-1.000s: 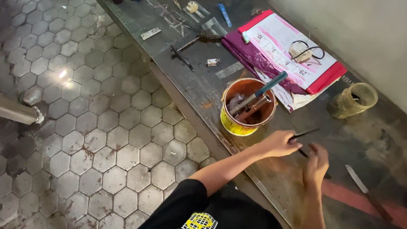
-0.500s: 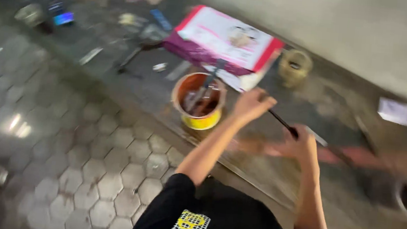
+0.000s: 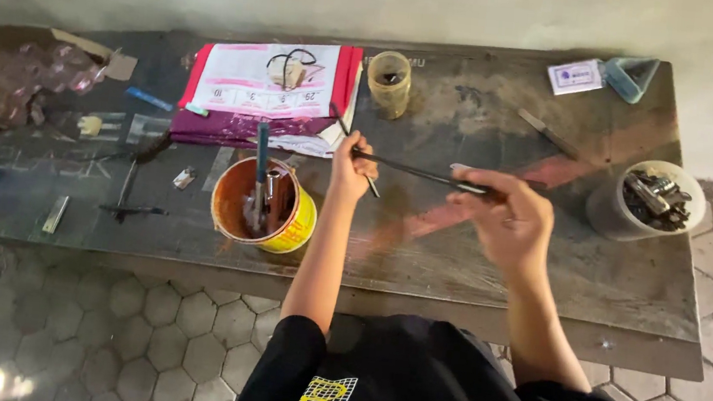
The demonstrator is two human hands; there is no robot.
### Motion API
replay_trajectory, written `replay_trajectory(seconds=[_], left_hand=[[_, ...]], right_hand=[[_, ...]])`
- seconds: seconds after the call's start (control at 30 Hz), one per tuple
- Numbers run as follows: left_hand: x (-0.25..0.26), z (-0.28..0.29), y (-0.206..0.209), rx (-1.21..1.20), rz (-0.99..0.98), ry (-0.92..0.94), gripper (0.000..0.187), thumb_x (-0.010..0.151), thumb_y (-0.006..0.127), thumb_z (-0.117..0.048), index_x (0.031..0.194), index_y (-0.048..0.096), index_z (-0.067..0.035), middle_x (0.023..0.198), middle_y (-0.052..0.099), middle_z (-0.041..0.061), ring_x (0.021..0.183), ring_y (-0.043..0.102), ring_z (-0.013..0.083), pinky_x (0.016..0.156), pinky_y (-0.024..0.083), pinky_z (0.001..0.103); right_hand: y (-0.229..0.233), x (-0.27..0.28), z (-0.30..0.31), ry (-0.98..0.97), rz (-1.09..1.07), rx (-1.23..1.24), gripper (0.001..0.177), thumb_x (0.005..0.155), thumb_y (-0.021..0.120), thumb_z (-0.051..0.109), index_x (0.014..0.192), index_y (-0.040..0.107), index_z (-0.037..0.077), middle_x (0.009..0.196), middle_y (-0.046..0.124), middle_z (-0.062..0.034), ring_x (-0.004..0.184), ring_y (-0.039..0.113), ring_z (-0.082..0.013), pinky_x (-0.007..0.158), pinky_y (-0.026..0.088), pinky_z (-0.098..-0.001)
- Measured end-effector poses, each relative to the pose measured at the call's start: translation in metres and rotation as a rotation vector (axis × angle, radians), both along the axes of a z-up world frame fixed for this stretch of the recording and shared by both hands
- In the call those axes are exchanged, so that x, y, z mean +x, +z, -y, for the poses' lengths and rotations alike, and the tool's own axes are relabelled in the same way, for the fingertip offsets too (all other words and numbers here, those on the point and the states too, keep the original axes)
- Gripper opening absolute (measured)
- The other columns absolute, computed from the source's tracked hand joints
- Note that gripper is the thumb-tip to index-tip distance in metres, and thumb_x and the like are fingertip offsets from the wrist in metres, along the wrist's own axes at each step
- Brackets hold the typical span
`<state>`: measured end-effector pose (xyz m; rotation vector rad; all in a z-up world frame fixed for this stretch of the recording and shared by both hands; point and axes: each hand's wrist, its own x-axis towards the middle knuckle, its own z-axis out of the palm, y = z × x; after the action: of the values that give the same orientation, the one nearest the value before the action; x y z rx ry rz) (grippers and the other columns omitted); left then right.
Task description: Repairing and assembling small mechanical components and wiring at a workbench.
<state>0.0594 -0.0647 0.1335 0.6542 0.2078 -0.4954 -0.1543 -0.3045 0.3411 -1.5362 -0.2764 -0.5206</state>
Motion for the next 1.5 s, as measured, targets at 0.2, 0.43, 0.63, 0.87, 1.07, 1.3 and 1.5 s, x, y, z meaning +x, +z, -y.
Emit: replay_trajectory(seconds=[0.2, 0.43, 0.63, 0.87, 1.07, 1.3, 1.5], left_hand=[[-0.008, 0.043, -0.015, -0.115, -0.066, -0.179, 0.039, 0.097, 0.056, -0.052, 0.076, 0.059, -0.019, 0.057, 0.038, -0.007, 0.044, 0.03, 0.0104, 0.049, 0.029, 0.031], [-0.004, 0.03, -0.018, -0.078, -0.064, -0.193, 0.049, 0.096, 0.051, -0.062, 0.078, 0.061, -0.017, 0.054, 0.038, -0.006, 0.044, 0.032, 0.0111, 0.049, 0.028, 0.032], [-0.014, -0.011, 0.031, -0.212, 0.01, -0.392, 0.05, 0.101, 0.045, -0.059, 0.105, 0.066, -0.014, 0.079, 0.058, 0.006, 0.056, 0.044, 0.0142, 0.056, 0.035, 0.032], [-0.026, -0.022, 0.071, -0.206, 0.221, -0.398, 0.067, 0.109, 0.035, -0.061, 0.131, 0.061, -0.003, 0.115, 0.068, 0.03, 0.073, 0.066, 0.0303, 0.062, 0.049, 0.038], [-0.04, -0.016, 0.113, -0.303, 0.287, -0.467, 0.081, 0.107, 0.03, -0.064, 0.151, 0.046, 0.002, 0.132, 0.058, 0.042, 0.089, 0.073, 0.0379, 0.076, 0.059, 0.044], [-0.049, -0.016, 0.151, -0.433, 0.309, -0.572, 0.077, 0.112, 0.034, -0.056, 0.157, 0.04, 0.006, 0.149, 0.045, 0.048, 0.093, 0.074, 0.0428, 0.082, 0.06, 0.044], [-0.066, -0.007, 0.184, -0.445, 0.294, -0.577, 0.072, 0.112, 0.038, -0.049, 0.155, 0.039, 0.008, 0.146, 0.043, 0.05, 0.095, 0.074, 0.0444, 0.08, 0.061, 0.045]], right_hand=[[0.013, 0.004, -0.016, 0.018, -0.018, -0.063, 0.026, 0.094, 0.074, -0.006, 0.118, 0.065, -0.008, 0.121, 0.075, -0.0184, 0.096, 0.076, -0.0165, 0.081, 0.062, -0.0269], [0.01, 0.02, 0.008, -0.055, 0.016, -0.174, 0.024, 0.094, 0.072, -0.005, 0.117, 0.064, -0.007, 0.119, 0.074, -0.0201, 0.094, 0.077, -0.0182, 0.074, 0.065, -0.0274], [-0.034, 0.055, 0.06, -0.182, -0.021, 0.426, 0.022, 0.108, 0.061, -0.008, 0.13, 0.059, -0.003, 0.123, 0.07, -0.018, 0.093, 0.069, -0.0162, 0.084, 0.065, -0.0342], [-0.064, 0.064, 0.091, -0.299, -0.042, 0.478, 0.03, 0.111, 0.063, -0.002, 0.14, 0.054, -0.003, 0.122, 0.073, -0.0182, 0.085, 0.071, -0.0191, 0.08, 0.06, -0.0326], [-0.087, 0.067, 0.102, -0.304, -0.075, 0.553, 0.032, 0.111, 0.063, 0.0, 0.141, 0.054, -0.001, 0.123, 0.072, -0.0178, 0.087, 0.07, -0.0191, 0.08, 0.06, -0.0321], [-0.132, 0.072, 0.093, -0.158, -0.201, 0.828, 0.026, 0.106, 0.057, -0.003, 0.131, 0.052, 0.0, 0.117, 0.068, -0.0186, 0.088, 0.07, -0.0221, 0.082, 0.064, -0.038], [-0.217, 0.082, 0.085, -0.028, -0.401, 1.133, 0.013, 0.105, 0.056, 0.002, 0.117, 0.059, -0.002, 0.116, 0.068, -0.0184, 0.089, 0.069, -0.023, 0.086, 0.062, -0.0393]])
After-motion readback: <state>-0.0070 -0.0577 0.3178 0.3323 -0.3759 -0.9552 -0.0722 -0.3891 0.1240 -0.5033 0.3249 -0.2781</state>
